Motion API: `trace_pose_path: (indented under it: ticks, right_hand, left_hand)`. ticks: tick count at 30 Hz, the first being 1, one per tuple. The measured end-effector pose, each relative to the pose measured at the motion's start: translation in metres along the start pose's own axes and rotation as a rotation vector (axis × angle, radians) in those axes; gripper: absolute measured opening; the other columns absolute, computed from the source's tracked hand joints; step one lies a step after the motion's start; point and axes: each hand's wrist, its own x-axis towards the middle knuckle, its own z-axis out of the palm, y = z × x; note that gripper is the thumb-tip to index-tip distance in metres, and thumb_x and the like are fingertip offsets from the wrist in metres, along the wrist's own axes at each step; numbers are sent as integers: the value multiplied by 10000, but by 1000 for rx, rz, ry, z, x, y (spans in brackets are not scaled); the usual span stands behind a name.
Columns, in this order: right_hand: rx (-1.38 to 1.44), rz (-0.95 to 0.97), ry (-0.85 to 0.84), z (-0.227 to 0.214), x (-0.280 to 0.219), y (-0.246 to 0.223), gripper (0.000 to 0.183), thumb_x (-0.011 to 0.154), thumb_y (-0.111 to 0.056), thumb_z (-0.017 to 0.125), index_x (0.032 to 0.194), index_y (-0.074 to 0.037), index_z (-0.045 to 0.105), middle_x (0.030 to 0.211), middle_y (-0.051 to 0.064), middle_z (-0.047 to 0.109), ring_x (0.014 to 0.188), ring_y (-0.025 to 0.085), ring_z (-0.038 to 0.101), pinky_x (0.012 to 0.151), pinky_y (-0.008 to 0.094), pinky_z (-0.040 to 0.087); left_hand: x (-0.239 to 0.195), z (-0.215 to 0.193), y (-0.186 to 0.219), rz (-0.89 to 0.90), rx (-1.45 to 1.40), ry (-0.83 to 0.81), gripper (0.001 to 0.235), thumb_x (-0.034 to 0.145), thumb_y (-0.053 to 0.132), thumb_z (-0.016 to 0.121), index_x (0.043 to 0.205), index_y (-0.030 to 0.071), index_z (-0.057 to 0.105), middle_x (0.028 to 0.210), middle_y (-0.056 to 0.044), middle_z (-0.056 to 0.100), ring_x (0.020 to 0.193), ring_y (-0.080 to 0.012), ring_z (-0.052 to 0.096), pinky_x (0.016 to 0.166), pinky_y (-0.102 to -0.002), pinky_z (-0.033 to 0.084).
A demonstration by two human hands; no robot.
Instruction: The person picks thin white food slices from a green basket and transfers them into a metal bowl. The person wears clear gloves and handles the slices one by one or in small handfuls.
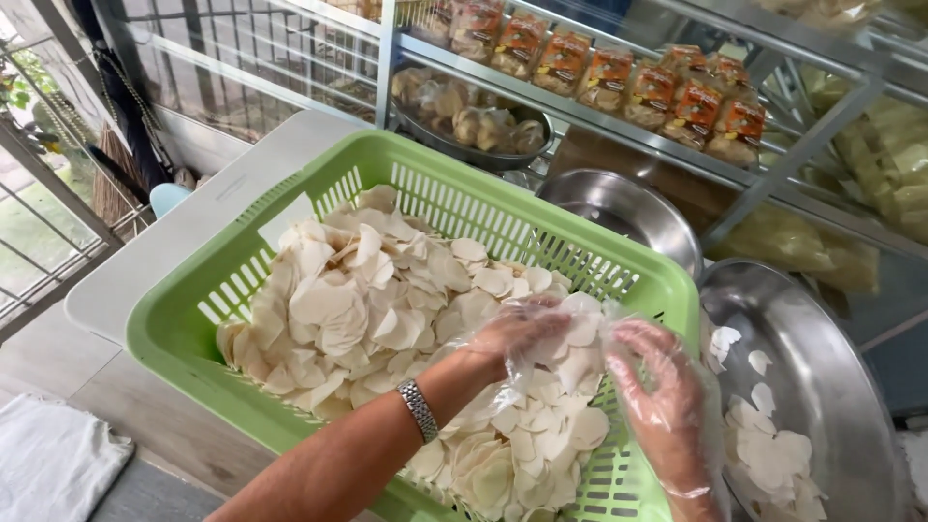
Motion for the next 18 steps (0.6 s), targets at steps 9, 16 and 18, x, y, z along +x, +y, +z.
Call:
trace_pose_path:
  ticks: [9,16,18]
  right_hand:
    - [124,-58,-191,-2,-7,19,591,793,-142,813,1325,-43,574,1357,123,629,1269,237,645,1110,282,536]
    - [-22,-155,-106,2,-14,27,484,819,-104,823,1237,-9,600,1187,119,734,1078,209,754,948,259,638]
    - [-29,-55,-172,1,-16,26,388,846,-204,789,1195,-49,720,1239,110,733,1118,236,728,996,322,591]
  left_hand:
    - [53,-11,-35,592,1426,-316,582,876,342,734,1351,127,473,1338,-107,575,1194,-308,599,1081,-481,490]
    - [-50,20,40,-279,519,-45,865,800,746,334,1449,231,583,1211,-144,727,1025,-261,670,916,-368,509]
    - [-44,14,34,-212,370,-189,1073,693,769,348,1605,207,292,1657,-157,287,1510,-376,333,1213,-605,250]
